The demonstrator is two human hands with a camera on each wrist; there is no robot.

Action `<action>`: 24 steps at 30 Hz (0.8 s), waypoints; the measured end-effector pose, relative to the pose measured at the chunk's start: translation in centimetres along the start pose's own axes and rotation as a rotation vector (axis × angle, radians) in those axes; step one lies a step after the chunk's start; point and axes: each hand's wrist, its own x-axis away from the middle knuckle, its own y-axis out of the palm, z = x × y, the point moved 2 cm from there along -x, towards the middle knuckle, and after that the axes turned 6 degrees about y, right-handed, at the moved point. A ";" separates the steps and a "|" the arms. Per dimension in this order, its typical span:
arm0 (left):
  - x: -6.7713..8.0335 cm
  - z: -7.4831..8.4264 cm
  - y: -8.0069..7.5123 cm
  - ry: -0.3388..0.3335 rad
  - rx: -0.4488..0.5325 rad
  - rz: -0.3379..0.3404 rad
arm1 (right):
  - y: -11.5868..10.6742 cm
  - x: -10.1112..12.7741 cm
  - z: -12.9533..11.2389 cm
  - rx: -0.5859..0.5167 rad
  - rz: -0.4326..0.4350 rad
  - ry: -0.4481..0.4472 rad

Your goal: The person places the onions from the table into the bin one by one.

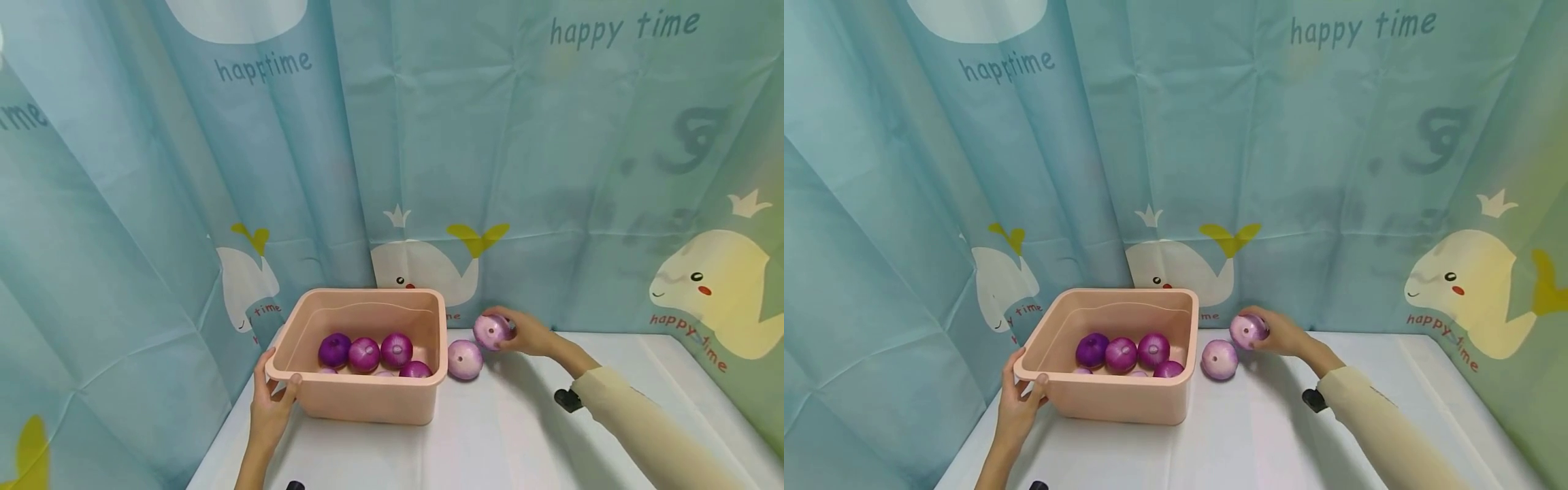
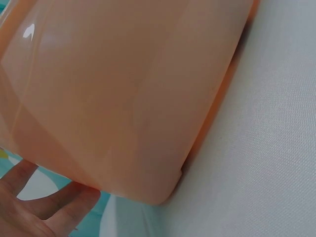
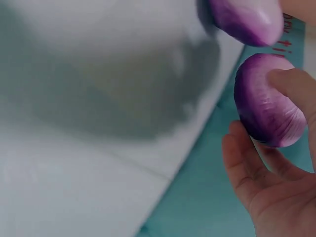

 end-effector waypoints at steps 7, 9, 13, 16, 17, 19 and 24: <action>0.0 0.1 0.0 0.009 -0.004 0.002 | -3.8 -1.1 -2.1 -0.051 0.011 -0.055; -0.1 0.1 0.0 0.017 -0.010 0.002 | -5.1 -1.5 -2.9 -0.028 0.041 -0.066; -0.1 0.1 0.0 0.033 -0.007 -0.004 | -7.2 -2.0 -4.2 0.004 0.095 -0.033; -0.1 0.1 0.0 0.034 -0.002 -0.003 | -8.4 -2.4 -5.0 0.004 0.139 0.016; -0.1 0.1 0.0 0.033 -0.004 -0.003 | -8.7 -2.5 -5.2 0.006 0.159 0.030; -0.1 0.0 0.0 0.031 0.000 -0.002 | -9.1 -2.7 -5.5 0.008 0.198 0.050; -0.3 -0.1 0.0 0.040 0.018 -0.004 | -9.8 -2.8 -5.8 0.002 0.268 0.104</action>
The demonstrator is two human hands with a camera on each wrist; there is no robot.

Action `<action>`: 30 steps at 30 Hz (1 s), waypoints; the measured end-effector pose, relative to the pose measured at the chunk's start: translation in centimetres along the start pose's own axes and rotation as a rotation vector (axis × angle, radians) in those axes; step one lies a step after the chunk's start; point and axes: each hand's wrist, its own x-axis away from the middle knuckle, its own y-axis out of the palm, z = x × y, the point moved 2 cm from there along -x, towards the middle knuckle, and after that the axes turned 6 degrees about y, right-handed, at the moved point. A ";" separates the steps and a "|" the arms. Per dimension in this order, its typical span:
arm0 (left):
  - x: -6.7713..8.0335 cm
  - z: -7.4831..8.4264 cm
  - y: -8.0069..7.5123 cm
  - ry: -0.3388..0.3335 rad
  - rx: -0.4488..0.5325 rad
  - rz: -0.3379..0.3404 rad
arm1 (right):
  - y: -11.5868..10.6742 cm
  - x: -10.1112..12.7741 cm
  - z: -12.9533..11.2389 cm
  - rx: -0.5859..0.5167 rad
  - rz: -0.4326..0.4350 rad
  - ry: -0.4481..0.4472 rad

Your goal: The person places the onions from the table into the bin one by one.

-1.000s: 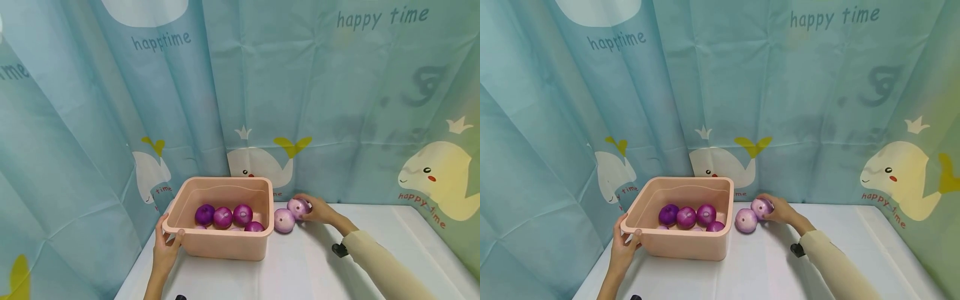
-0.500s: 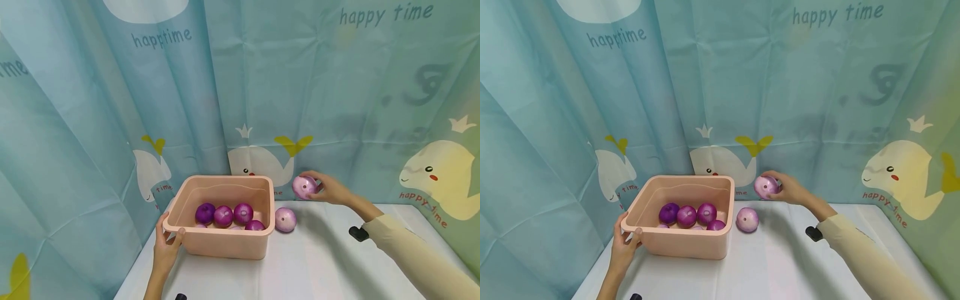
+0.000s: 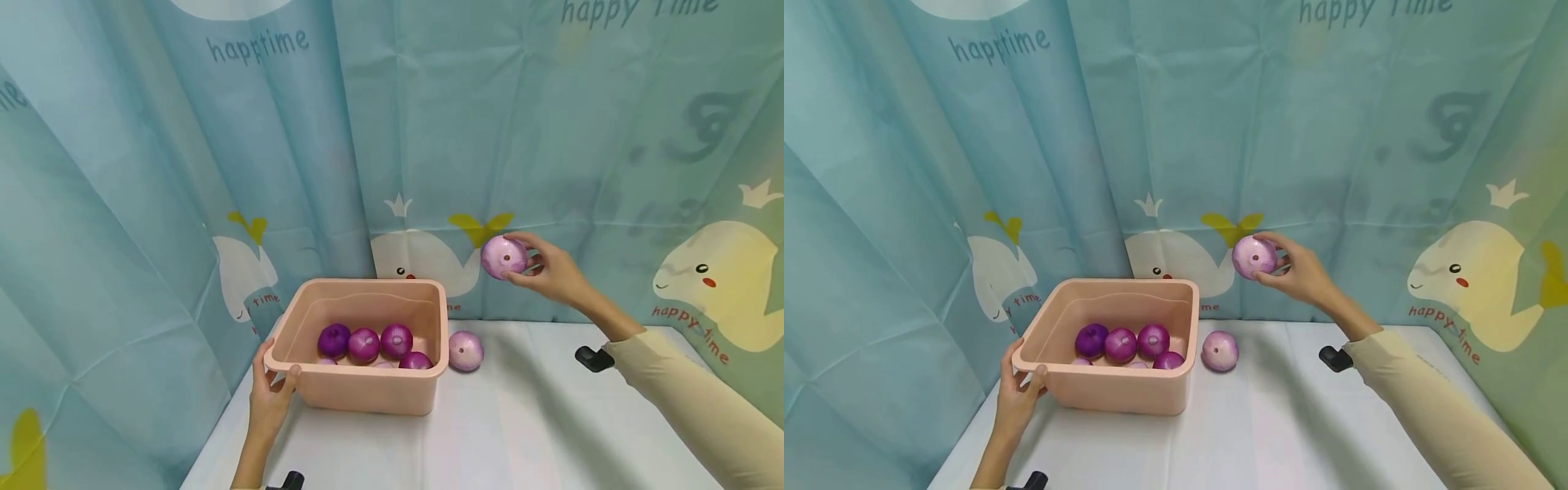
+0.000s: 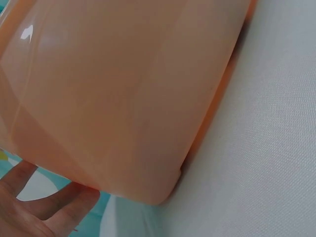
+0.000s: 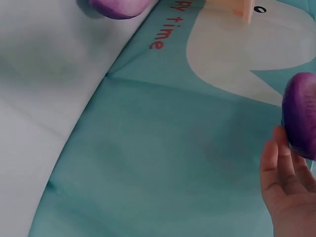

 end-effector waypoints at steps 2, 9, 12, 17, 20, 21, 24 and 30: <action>-0.2 0.0 0.0 0.012 0.001 0.001 | -0.3 -0.1 -0.1 -0.006 0.009 0.019; -0.4 0.1 0.1 0.016 -0.004 0.000 | -0.4 -0.2 -0.5 -0.017 -0.003 0.050; -0.3 0.0 0.1 0.010 -0.005 -0.003 | -0.1 -0.4 -0.6 -0.008 -0.015 0.040; -0.2 0.0 0.2 -0.004 0.007 -0.010 | 0.7 -1.3 -1.3 -0.003 -0.062 0.006; -0.2 0.1 0.3 -0.007 0.011 -0.010 | 1.3 -2.1 -2.1 -0.002 -0.112 -0.020; -0.2 0.1 0.3 -0.007 0.011 -0.008 | 1.5 -2.5 -2.4 -0.003 -0.133 -0.029; -0.2 0.2 0.4 -0.011 0.005 -0.008 | 2.2 -3.4 -3.7 0.010 -0.197 -0.046; 0.0 0.3 0.1 -0.039 0.009 -0.018 | 4.6 -5.5 -6.9 -0.011 -0.335 -0.074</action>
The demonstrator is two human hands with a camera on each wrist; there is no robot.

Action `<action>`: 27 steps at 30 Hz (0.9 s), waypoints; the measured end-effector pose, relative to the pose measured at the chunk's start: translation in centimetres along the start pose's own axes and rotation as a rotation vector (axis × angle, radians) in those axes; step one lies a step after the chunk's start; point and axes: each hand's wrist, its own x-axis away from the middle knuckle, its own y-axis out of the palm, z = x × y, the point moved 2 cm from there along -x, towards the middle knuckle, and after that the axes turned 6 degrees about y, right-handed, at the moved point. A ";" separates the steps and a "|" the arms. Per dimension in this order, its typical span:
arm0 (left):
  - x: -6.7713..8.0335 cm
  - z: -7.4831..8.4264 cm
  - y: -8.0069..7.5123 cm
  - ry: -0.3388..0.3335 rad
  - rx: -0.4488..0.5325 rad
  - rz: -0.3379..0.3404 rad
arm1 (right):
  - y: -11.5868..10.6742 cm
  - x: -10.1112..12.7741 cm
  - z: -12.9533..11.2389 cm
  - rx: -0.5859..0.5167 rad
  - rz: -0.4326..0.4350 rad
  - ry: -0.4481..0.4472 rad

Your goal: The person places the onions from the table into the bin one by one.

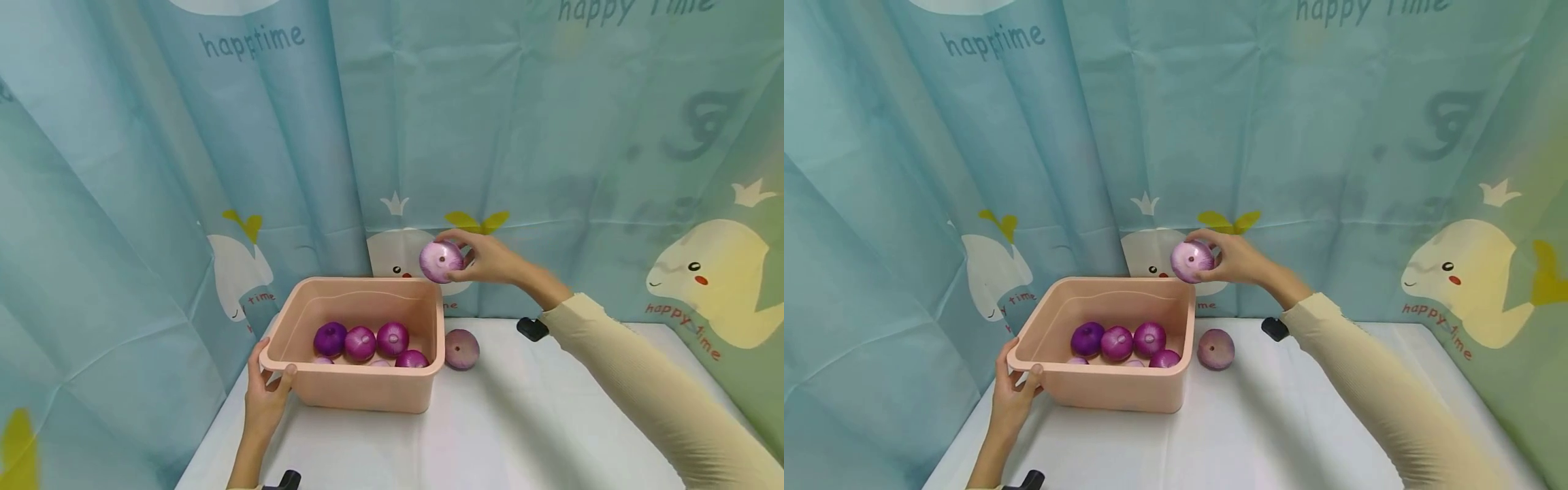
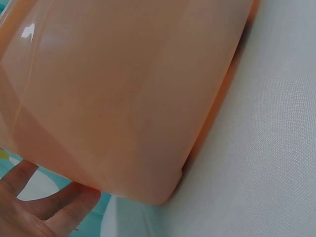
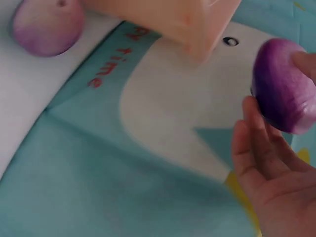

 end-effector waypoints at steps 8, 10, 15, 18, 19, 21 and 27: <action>-0.1 0.3 -0.2 -0.017 -0.013 -0.003 | 2.4 -3.6 -3.2 -0.031 -0.092 -0.082; -0.1 0.4 -0.2 -0.013 -0.012 -0.001 | 3.0 -4.3 -3.8 -0.026 -0.101 -0.107; -0.2 0.4 -0.2 0.004 0.001 0.003 | 4.8 -5.8 -4.9 0.001 -0.121 -0.141; 0.0 0.3 -0.3 0.002 -0.002 0.010 | 6.1 -6.5 -5.5 0.024 -0.152 -0.136; 0.1 0.2 -0.3 -0.001 -0.006 0.011 | 6.6 -6.7 -5.7 0.031 -0.165 -0.129; 0.2 0.2 -0.4 -0.005 -0.004 0.013 | 7.5 -7.0 -6.0 0.033 -0.200 -0.130; 0.3 0.1 -0.1 -0.016 -0.002 0.007 | 9.6 -7.5 -6.7 0.014 -0.284 -0.090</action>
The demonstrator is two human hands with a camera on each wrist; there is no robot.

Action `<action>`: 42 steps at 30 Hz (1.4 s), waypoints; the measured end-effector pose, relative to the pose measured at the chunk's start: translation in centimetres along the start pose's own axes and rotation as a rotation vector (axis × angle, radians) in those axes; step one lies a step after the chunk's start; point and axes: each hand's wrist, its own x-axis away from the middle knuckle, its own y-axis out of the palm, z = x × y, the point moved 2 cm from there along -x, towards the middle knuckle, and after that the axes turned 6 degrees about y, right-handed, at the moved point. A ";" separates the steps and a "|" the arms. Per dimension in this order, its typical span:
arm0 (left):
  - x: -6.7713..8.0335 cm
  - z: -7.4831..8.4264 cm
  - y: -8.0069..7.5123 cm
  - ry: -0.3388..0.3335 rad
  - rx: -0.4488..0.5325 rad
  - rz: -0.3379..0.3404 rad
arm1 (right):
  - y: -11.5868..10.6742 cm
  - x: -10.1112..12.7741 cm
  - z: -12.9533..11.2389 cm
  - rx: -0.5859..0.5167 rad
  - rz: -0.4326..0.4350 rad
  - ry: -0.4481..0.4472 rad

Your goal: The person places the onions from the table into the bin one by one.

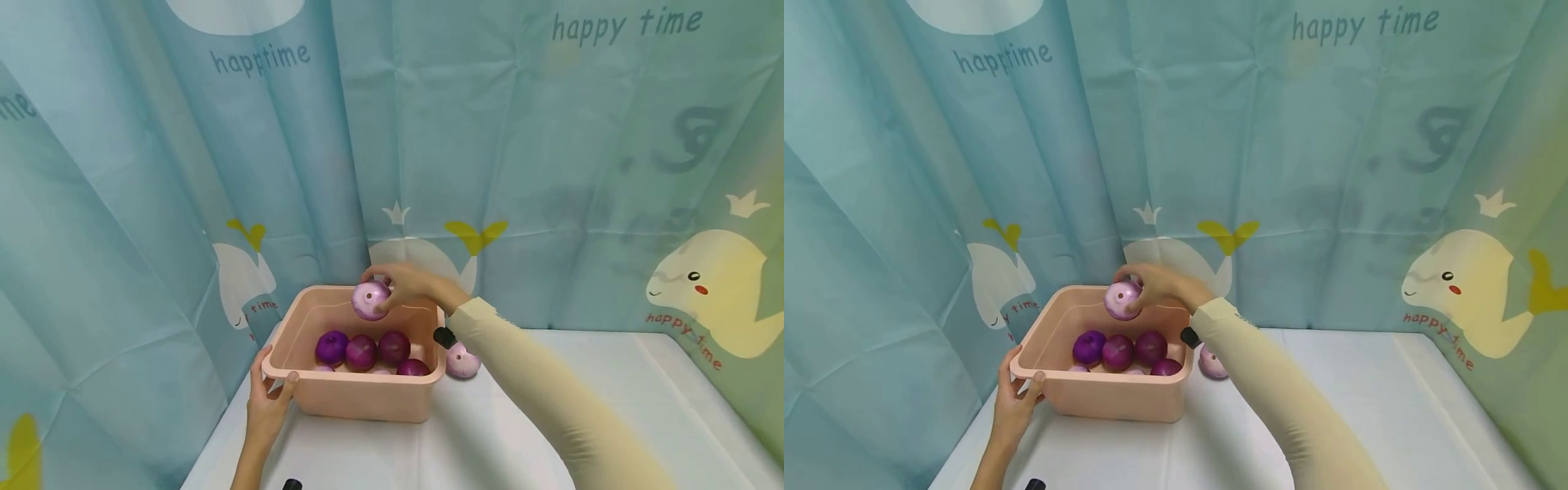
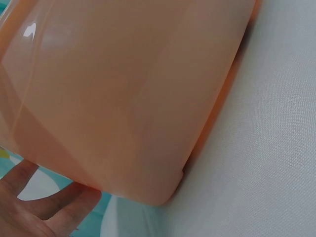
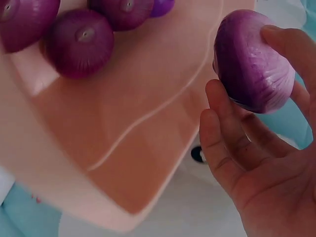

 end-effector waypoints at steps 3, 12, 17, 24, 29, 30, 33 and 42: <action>0.0 -0.1 0.0 -0.006 -0.012 0.002 | 0.6 -0.4 -0.2 -0.023 -0.026 0.040; 0.0 -0.1 0.0 0.017 -0.010 0.009 | 1.1 -0.6 -0.7 -0.035 -0.052 0.087; 0.0 -0.1 0.0 0.033 -0.007 0.010 | 1.2 -0.7 -0.6 -0.014 -0.069 0.067; 0.0 -0.1 0.0 0.044 -0.007 0.014 | 1.4 -0.6 -0.6 -0.019 -0.099 0.057; 0.0 0.0 0.1 0.042 -0.005 0.017 | 1.2 -0.3 -0.6 -0.069 -0.101 0.050; 0.1 0.0 0.1 0.041 -0.004 0.016 | 1.1 -0.2 -0.7 -0.077 -0.097 0.034; 0.1 0.1 0.1 0.041 0.002 0.016 | 0.7 -0.1 -0.7 -0.093 -0.076 -0.012; 0.0 0.0 0.0 0.030 -0.014 0.007 | -0.8 1.2 -0.2 -0.072 -0.009 -0.080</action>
